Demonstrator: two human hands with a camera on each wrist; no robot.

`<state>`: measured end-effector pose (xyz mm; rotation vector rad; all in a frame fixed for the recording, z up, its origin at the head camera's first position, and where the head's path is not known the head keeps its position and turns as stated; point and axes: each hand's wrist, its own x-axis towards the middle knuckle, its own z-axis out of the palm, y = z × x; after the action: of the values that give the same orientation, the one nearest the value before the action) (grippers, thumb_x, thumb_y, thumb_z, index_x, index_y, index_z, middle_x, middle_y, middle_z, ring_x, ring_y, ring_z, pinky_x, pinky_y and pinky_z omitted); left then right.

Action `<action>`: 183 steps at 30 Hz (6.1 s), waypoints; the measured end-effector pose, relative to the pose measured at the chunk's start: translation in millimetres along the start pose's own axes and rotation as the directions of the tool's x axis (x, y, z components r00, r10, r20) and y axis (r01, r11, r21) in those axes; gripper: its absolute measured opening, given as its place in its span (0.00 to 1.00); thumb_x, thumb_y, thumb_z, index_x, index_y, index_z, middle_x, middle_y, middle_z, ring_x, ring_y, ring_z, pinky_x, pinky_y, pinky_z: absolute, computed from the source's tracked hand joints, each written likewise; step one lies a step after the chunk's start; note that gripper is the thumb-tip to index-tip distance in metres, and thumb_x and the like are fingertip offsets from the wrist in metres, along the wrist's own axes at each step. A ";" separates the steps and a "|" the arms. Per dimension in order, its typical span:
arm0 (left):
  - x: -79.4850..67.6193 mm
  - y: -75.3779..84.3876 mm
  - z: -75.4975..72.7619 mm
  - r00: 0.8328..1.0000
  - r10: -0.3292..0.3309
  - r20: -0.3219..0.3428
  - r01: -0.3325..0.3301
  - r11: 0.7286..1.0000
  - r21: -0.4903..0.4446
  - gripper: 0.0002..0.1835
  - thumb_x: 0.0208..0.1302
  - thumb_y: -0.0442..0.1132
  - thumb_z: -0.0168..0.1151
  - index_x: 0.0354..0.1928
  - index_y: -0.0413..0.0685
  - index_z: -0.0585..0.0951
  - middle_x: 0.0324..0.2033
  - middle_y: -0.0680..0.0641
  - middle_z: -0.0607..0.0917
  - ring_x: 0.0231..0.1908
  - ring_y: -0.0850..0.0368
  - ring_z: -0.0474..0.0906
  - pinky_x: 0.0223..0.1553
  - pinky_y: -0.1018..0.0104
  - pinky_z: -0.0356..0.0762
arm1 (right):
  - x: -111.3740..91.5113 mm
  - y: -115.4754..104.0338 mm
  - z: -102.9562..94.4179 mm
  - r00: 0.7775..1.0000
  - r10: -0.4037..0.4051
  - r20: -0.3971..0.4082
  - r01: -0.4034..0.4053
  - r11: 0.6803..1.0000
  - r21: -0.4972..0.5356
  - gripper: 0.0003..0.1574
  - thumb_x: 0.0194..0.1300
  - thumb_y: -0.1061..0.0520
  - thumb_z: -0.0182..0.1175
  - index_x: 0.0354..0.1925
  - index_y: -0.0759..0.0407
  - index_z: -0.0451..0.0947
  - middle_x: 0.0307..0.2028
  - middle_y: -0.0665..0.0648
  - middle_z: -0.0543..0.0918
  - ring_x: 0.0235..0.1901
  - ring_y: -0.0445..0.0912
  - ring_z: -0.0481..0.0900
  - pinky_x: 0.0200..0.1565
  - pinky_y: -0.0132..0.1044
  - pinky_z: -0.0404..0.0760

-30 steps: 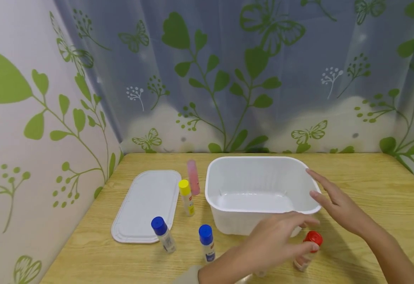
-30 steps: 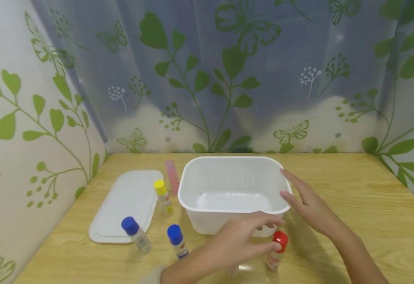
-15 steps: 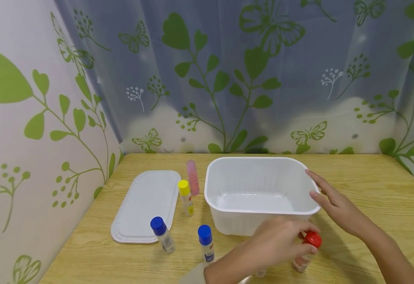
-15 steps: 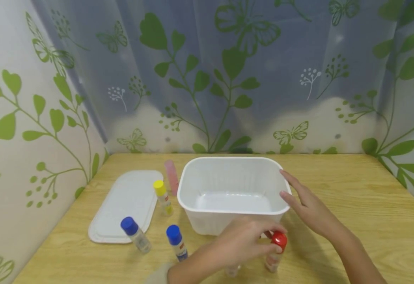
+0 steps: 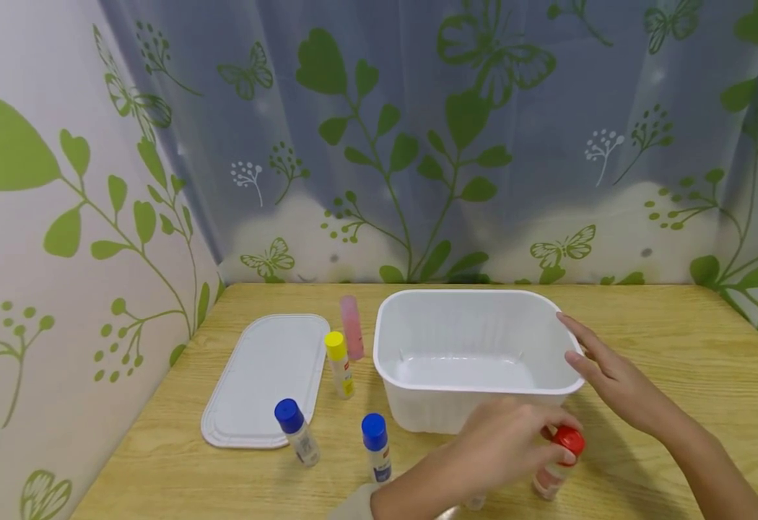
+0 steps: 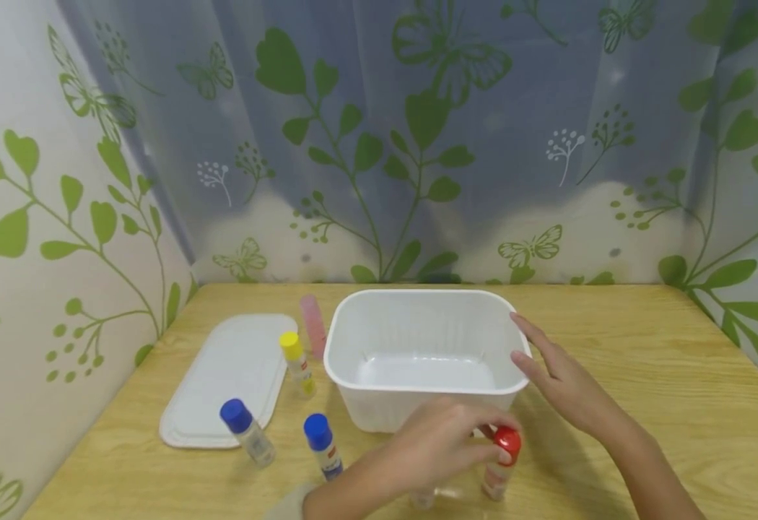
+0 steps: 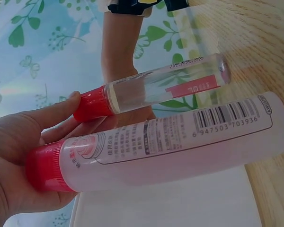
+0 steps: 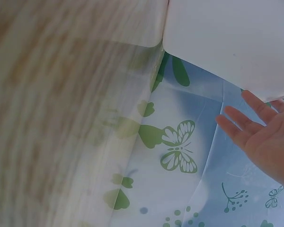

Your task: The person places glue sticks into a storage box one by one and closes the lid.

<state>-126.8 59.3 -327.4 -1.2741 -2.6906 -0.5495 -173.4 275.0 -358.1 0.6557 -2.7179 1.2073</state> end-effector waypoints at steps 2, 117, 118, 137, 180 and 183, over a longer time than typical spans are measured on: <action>-0.3 -0.4 -1.1 1.000 0.009 -0.004 -0.009 1.000 -0.022 0.10 0.58 0.51 0.63 0.43 0.67 0.82 0.29 0.73 0.80 0.30 0.86 0.68 0.28 0.88 0.60 | -0.4 -0.3 0.2 1.000 0.005 0.002 -0.005 1.000 0.002 0.34 0.73 0.56 0.42 0.72 0.46 0.43 0.66 0.68 0.53 0.57 0.68 0.59 0.46 0.67 0.64; -51.8 -127.3 -59.6 0.954 -0.292 -0.069 0.239 0.878 -0.414 0.12 0.56 0.38 0.67 0.43 0.46 0.83 0.35 0.56 0.82 0.40 0.58 0.73 0.44 0.61 0.73 | -1.7 0.3 0.3 1.000 0.008 0.024 -0.009 0.999 0.043 0.35 0.73 0.56 0.40 0.72 0.45 0.40 0.68 0.66 0.49 0.59 0.68 0.57 0.47 0.67 0.64; -51.7 -127.4 -59.3 0.958 -0.279 -0.068 0.229 0.885 -0.406 0.12 0.55 0.38 0.67 0.42 0.46 0.83 0.35 0.56 0.82 0.40 0.58 0.73 0.44 0.60 0.73 | -1.6 0.6 0.2 1.000 0.008 0.027 -0.009 0.999 0.046 0.35 0.73 0.56 0.40 0.72 0.45 0.40 0.68 0.66 0.48 0.59 0.68 0.57 0.47 0.67 0.64; -40.9 -127.8 -63.4 0.981 -0.177 0.078 0.193 0.913 -0.360 0.10 0.56 0.37 0.66 0.42 0.45 0.83 0.34 0.56 0.82 0.41 0.52 0.75 0.43 0.61 0.74 | -2.6 1.7 0.1 1.000 0.006 0.024 -0.007 0.998 0.061 0.35 0.73 0.57 0.41 0.72 0.44 0.40 0.68 0.66 0.48 0.60 0.68 0.55 0.48 0.68 0.62; -59.2 -113.3 -82.6 0.976 -0.216 -0.027 0.173 0.843 -0.509 0.16 0.60 0.44 0.63 0.50 0.52 0.79 0.44 0.60 0.79 0.49 0.58 0.70 0.50 0.62 0.70 | -2.7 0.0 -1.6 0.999 0.028 0.044 -0.030 0.997 0.064 0.35 0.74 0.55 0.40 0.72 0.42 0.39 0.68 0.65 0.46 0.61 0.69 0.52 0.48 0.70 0.59; -62.0 -98.7 -83.6 0.971 -0.186 -0.148 0.075 0.831 -0.552 0.17 0.58 0.42 0.64 0.50 0.50 0.79 0.45 0.58 0.80 0.48 0.60 0.72 0.49 0.63 0.72 | -2.9 0.3 -2.6 0.998 0.035 0.042 -0.037 0.998 0.060 0.35 0.74 0.55 0.40 0.72 0.41 0.39 0.68 0.64 0.46 0.61 0.69 0.52 0.49 0.69 0.59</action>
<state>-167.0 -73.9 -292.6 -1.0537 -2.5481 -1.4624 -171.2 278.1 -357.3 0.6480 -2.7481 1.3031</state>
